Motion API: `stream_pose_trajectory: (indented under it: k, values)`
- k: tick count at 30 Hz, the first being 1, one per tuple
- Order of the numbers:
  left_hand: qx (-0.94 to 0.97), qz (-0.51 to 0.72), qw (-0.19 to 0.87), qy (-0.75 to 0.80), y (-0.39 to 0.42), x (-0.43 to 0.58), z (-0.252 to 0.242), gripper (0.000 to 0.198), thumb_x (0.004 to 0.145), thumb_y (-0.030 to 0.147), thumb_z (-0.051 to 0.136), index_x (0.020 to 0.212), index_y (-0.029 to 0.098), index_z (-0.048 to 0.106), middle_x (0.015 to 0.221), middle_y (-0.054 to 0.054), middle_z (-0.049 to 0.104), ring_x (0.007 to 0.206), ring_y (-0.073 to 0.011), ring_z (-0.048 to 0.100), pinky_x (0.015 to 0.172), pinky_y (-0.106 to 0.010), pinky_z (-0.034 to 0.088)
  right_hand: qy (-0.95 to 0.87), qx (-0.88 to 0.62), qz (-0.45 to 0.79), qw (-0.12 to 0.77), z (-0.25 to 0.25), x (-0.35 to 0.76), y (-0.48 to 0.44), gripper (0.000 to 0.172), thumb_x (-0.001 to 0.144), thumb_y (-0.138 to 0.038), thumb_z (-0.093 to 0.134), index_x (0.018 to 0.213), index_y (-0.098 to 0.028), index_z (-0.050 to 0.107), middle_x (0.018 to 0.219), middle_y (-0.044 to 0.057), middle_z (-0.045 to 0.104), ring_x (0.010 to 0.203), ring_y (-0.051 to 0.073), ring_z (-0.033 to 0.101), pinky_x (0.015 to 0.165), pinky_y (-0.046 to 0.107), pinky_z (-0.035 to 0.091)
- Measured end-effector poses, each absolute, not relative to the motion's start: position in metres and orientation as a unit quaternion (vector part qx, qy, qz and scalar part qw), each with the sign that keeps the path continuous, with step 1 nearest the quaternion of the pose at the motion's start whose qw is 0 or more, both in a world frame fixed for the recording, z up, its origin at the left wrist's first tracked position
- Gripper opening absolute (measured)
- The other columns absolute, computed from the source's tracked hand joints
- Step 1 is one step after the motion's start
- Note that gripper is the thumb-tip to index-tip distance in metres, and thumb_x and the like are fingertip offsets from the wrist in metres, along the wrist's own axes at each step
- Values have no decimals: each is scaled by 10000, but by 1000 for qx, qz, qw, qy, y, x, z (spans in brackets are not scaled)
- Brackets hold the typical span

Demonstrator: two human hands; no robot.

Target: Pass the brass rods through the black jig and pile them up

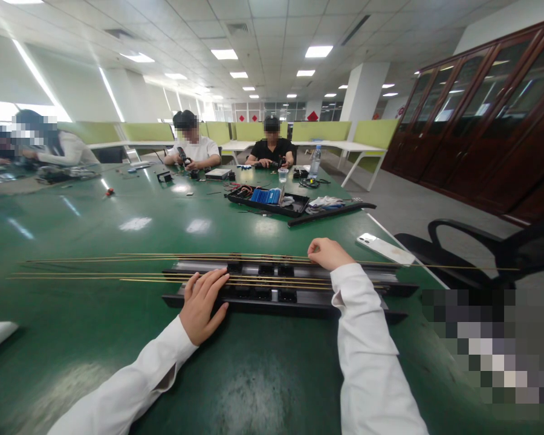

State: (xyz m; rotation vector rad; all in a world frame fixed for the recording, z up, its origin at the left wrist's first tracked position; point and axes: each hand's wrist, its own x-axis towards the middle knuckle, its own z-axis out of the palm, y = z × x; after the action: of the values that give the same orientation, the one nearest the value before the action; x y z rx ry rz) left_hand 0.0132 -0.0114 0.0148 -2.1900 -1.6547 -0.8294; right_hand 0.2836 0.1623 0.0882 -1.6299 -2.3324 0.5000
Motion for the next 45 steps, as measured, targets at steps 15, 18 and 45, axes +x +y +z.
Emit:
stream_pose_trajectory:
  k: [15,18,45]
  values:
    - [-755,-285,144,-573,-11,10,13,483,783,251,440,1257,176,387,1292,-89,435,1209,-244,348,1042,-453,129,-788,-573,179,138,79,300,173,47,635,-178,550,668,-175,583,650,23,664,654,147,606,620,214,443]
    - [-755,-294,142,-569,-11,10,13,489,783,243,438,1265,185,378,1289,-91,438,1206,-246,351,1039,-456,125,-782,-580,177,148,78,304,174,44,624,-172,572,659,-180,598,636,18,664,635,144,602,609,211,442]
    - [-757,-282,138,-573,-10,9,12,463,795,251,423,1248,162,384,1301,-94,424,1214,-239,338,1042,-458,112,-775,-607,144,99,87,303,166,102,676,-247,519,695,-181,594,737,30,670,701,147,601,605,206,418]
